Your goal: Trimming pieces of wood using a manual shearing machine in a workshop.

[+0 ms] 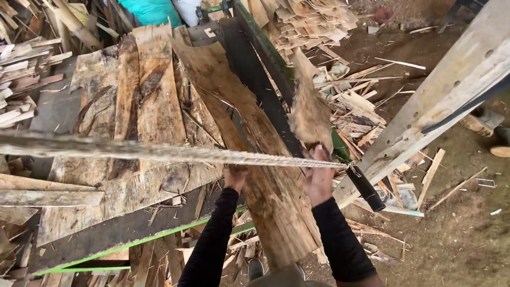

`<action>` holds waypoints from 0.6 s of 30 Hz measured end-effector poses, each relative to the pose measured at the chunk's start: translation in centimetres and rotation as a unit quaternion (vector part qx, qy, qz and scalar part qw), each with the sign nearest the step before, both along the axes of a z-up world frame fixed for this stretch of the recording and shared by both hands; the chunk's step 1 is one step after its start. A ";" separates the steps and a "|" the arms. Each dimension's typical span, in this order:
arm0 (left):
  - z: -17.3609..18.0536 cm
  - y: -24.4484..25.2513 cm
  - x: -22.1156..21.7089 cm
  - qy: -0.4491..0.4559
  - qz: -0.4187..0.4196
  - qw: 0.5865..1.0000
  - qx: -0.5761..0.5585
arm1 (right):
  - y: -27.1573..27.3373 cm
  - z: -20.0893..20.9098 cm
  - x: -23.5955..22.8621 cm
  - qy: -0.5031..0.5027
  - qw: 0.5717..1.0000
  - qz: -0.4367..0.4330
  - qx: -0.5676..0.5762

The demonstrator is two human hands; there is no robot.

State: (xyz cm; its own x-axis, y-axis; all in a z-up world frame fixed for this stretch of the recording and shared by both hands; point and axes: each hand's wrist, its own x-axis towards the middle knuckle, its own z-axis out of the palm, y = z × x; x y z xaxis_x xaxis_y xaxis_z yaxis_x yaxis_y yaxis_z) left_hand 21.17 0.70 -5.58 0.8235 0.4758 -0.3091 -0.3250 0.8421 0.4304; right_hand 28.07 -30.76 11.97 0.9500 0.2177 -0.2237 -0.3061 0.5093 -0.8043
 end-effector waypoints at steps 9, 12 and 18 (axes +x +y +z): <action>-5.0 2.5 -1.6 0.386 -0.134 0.599 0.689 | 3.9 3.6 -2.8 -0.066 0.995 -0.077 0.020; -6.6 4.5 -2.1 0.054 -0.007 0.944 0.325 | 3.9 -2.0 -4.2 -0.259 0.941 0.072 -0.207; -0.9 2.6 -7.9 0.224 -0.079 0.917 0.321 | -2.2 -8.2 -10.4 -0.286 0.714 0.222 -0.600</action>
State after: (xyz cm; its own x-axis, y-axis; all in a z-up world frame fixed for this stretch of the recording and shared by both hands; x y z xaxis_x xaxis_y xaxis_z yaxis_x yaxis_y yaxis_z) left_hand 13.23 3.28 -6.47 0.7558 0.5646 -0.3316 0.1097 0.3902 0.9142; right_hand 17.71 -32.94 3.73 0.8579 0.5028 -0.1060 0.3292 -0.6961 -0.6380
